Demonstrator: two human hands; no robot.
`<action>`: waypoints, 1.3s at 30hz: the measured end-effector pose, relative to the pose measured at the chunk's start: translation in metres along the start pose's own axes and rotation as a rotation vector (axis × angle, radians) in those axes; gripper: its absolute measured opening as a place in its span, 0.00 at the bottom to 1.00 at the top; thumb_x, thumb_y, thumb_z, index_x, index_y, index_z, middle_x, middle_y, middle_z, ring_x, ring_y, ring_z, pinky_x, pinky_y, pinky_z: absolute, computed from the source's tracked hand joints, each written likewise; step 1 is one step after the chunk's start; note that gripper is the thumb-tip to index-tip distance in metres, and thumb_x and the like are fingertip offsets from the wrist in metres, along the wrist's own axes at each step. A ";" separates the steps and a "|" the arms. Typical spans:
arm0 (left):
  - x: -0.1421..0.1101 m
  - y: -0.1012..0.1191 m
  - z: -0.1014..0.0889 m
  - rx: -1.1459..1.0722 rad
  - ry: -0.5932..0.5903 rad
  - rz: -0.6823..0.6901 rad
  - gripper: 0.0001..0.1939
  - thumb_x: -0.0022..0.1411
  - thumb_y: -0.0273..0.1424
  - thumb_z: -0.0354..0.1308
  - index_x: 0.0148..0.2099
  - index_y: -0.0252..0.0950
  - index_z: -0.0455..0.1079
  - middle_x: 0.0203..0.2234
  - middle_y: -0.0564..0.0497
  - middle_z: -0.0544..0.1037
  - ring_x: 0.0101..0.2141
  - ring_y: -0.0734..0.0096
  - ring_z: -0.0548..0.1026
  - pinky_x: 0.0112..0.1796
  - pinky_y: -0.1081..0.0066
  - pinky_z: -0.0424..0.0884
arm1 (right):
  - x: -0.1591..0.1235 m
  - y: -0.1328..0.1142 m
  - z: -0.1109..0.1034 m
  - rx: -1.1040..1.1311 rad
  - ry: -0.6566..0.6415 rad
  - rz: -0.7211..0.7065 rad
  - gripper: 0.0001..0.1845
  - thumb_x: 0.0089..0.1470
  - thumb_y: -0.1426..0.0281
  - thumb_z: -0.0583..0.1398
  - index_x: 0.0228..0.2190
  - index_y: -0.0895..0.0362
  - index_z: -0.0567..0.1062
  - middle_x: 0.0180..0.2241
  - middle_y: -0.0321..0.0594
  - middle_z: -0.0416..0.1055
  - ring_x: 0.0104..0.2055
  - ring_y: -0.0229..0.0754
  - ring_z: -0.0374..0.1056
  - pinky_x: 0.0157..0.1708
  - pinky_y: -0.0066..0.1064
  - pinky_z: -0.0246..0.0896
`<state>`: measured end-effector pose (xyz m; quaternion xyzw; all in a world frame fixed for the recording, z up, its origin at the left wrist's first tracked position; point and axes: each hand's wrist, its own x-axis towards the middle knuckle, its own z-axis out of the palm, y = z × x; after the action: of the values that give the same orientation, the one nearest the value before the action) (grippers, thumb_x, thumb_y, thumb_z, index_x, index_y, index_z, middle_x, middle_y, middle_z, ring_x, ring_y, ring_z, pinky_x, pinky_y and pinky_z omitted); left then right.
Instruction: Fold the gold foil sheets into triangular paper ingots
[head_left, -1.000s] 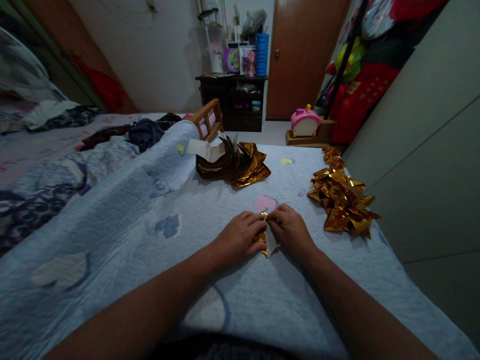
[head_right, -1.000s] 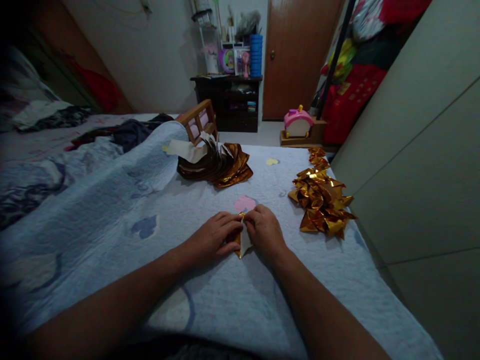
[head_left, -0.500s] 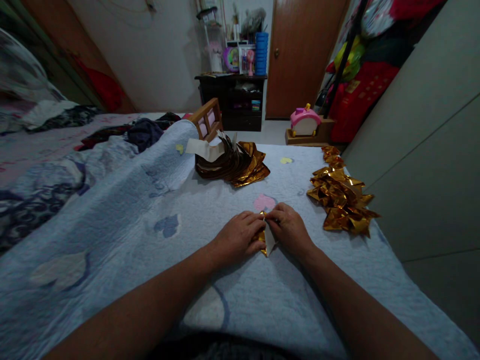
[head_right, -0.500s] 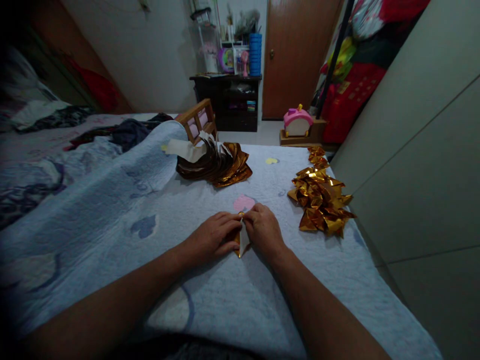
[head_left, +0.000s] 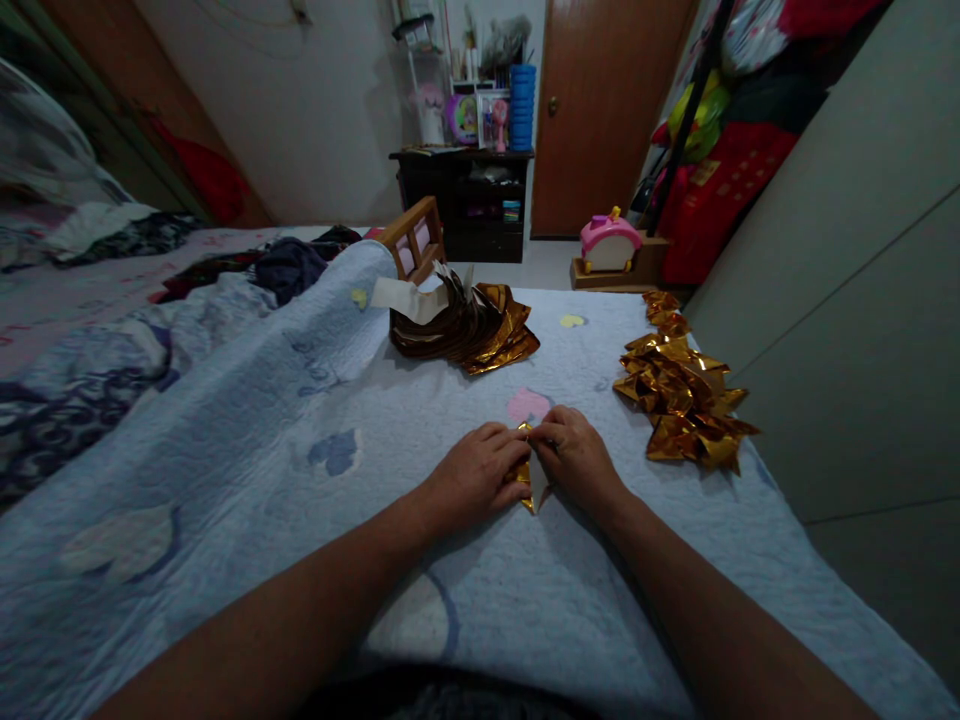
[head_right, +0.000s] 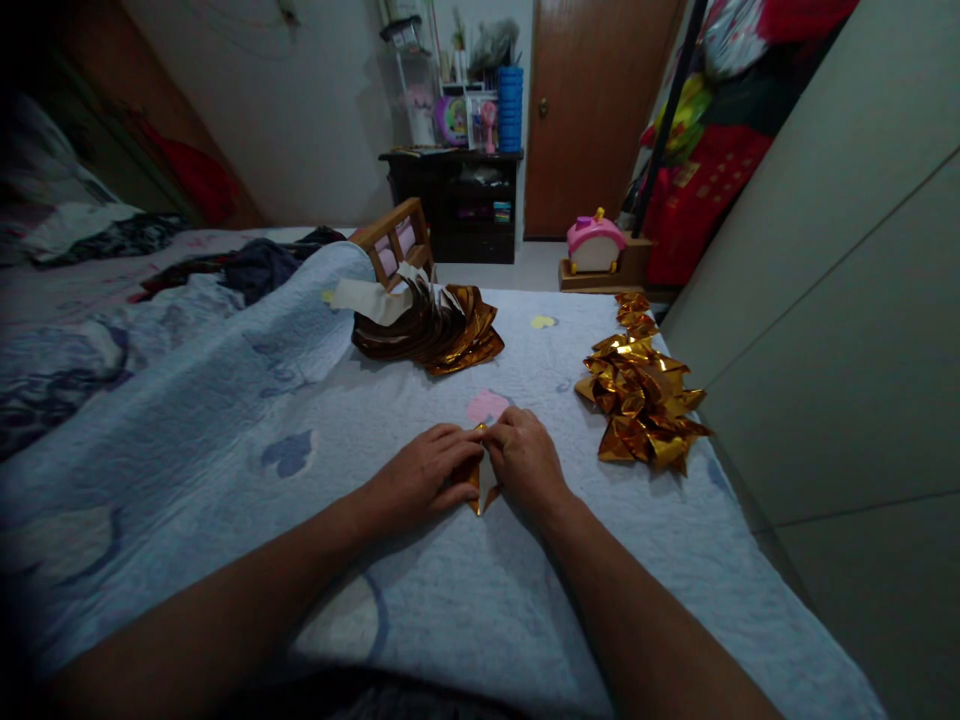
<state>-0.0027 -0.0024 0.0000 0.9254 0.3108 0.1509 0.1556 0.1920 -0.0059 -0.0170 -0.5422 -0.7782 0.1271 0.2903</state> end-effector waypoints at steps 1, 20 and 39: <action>0.000 0.000 0.000 0.002 -0.002 0.002 0.16 0.62 0.34 0.64 0.51 0.35 0.69 0.53 0.43 0.76 0.52 0.55 0.70 0.54 0.55 0.69 | 0.000 0.000 0.000 -0.001 -0.001 0.000 0.10 0.58 0.77 0.63 0.37 0.54 0.84 0.33 0.41 0.71 0.39 0.44 0.65 0.40 0.33 0.60; -0.002 -0.003 0.003 -0.053 0.032 0.001 0.18 0.62 0.35 0.66 0.52 0.35 0.70 0.54 0.41 0.75 0.54 0.52 0.72 0.54 0.53 0.70 | -0.004 0.002 -0.004 -0.074 -0.062 -0.038 0.11 0.60 0.75 0.60 0.36 0.54 0.84 0.35 0.43 0.71 0.39 0.44 0.64 0.42 0.35 0.60; 0.000 0.002 0.003 0.098 -0.043 -0.034 0.24 0.63 0.37 0.64 0.58 0.35 0.66 0.56 0.41 0.72 0.56 0.51 0.69 0.55 0.53 0.69 | -0.004 0.006 -0.006 -0.041 -0.077 -0.033 0.09 0.60 0.74 0.61 0.37 0.55 0.83 0.35 0.43 0.71 0.40 0.45 0.64 0.42 0.35 0.59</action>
<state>0.0001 -0.0045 -0.0020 0.9295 0.3301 0.1127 0.1194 0.2012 -0.0079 -0.0170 -0.5300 -0.8000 0.1273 0.2509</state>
